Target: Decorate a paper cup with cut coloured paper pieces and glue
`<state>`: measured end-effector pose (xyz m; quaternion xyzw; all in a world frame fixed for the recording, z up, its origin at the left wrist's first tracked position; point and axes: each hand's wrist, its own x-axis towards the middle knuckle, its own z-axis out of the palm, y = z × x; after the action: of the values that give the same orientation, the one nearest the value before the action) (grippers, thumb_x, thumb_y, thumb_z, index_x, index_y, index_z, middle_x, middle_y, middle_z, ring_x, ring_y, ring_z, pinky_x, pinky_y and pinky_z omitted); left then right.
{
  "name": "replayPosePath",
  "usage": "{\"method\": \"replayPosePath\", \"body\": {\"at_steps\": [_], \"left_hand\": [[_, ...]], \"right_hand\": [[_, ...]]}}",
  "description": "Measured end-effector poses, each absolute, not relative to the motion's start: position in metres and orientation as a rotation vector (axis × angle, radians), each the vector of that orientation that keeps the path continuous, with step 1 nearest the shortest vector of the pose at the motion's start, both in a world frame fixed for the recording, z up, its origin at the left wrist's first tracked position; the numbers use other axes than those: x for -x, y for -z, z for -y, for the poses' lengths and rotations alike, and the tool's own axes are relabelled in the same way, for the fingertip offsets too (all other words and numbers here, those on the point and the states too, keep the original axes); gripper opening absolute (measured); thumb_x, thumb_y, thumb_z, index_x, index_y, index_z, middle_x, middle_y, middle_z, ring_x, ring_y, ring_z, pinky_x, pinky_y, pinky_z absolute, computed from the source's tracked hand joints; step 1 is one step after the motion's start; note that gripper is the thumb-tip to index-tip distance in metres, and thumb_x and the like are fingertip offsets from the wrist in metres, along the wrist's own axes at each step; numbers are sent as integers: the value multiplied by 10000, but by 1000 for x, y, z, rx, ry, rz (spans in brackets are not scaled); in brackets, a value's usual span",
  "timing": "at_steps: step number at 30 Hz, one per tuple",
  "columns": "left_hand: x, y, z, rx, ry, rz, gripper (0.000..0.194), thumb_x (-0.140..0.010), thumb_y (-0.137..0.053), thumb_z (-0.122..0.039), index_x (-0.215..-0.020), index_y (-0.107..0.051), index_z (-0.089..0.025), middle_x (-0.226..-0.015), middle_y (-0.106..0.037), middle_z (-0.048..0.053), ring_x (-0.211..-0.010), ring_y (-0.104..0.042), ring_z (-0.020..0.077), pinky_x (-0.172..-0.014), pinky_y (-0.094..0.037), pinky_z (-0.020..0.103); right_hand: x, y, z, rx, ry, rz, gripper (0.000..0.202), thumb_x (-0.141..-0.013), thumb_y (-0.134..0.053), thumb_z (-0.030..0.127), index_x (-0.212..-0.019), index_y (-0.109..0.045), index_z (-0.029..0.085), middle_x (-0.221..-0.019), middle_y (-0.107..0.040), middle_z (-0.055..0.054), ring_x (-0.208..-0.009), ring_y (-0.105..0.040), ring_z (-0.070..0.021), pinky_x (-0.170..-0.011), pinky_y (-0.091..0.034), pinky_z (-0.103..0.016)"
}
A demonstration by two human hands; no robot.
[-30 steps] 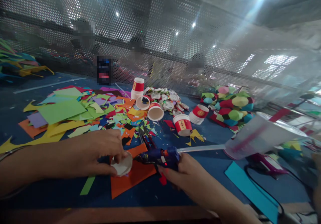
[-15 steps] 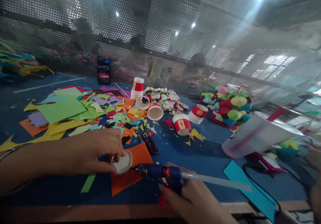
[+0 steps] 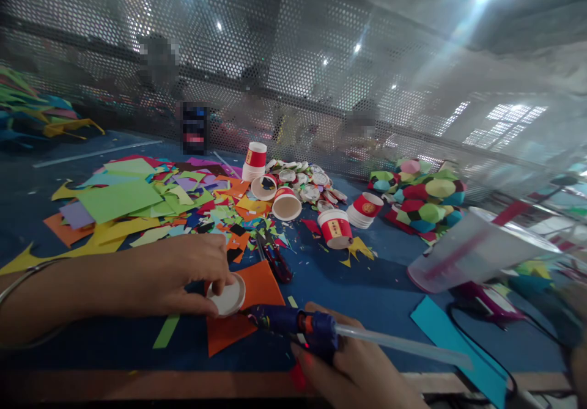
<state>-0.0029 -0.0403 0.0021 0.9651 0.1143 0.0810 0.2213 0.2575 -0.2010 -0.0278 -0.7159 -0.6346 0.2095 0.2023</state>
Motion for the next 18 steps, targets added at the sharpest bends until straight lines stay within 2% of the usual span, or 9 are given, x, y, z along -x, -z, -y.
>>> {"method": "replayPosePath", "body": {"at_steps": [4, 9, 15, 18], "left_hand": [[2, -4, 41, -2677, -200, -337, 81, -866, -711, -276, -906, -702, -206, -835, -706, 24, -865, -556, 208, -720, -375, 312], [2, -5, 41, -2690, -183, -337, 70, -868, -710, -255, -912, -702, -201, -853, -710, 31, -872, -564, 209, -720, -381, 308], [3, -5, 42, -2663, -224, -338, 57, -849, -712, -236, -832, -674, -197, -826, -702, 22, -845, -569, 203, -715, -389, 309], [4, -2, 41, -2640, -244, -338, 51, -851, -700, -245, -842, -675, -203, -843, -709, 23, -850, -575, 202, -730, -400, 313]], "right_hand": [[-254, 25, 200, 1972, -618, 1775, 205, -837, -617, 408, -787, -769, 280, -766, -763, -40, -690, -657, -226, -675, -543, -318], [-253, 22, 196, 1913, -582, 1840, 195, -844, -599, 372, -831, -772, 284, -875, -789, -37, -755, -682, -240, -709, -546, -325], [-255, 21, 200, 1958, -581, 1791, 214, -815, -618, 401, -715, -763, 280, -762, -779, -37, -678, -673, -235, -674, -560, -306], [-258, 25, 205, 1996, -564, 1628, 219, -779, -648, 438, -797, -782, 265, -787, -785, -38, -743, -699, -257, -712, -581, -316]]}}
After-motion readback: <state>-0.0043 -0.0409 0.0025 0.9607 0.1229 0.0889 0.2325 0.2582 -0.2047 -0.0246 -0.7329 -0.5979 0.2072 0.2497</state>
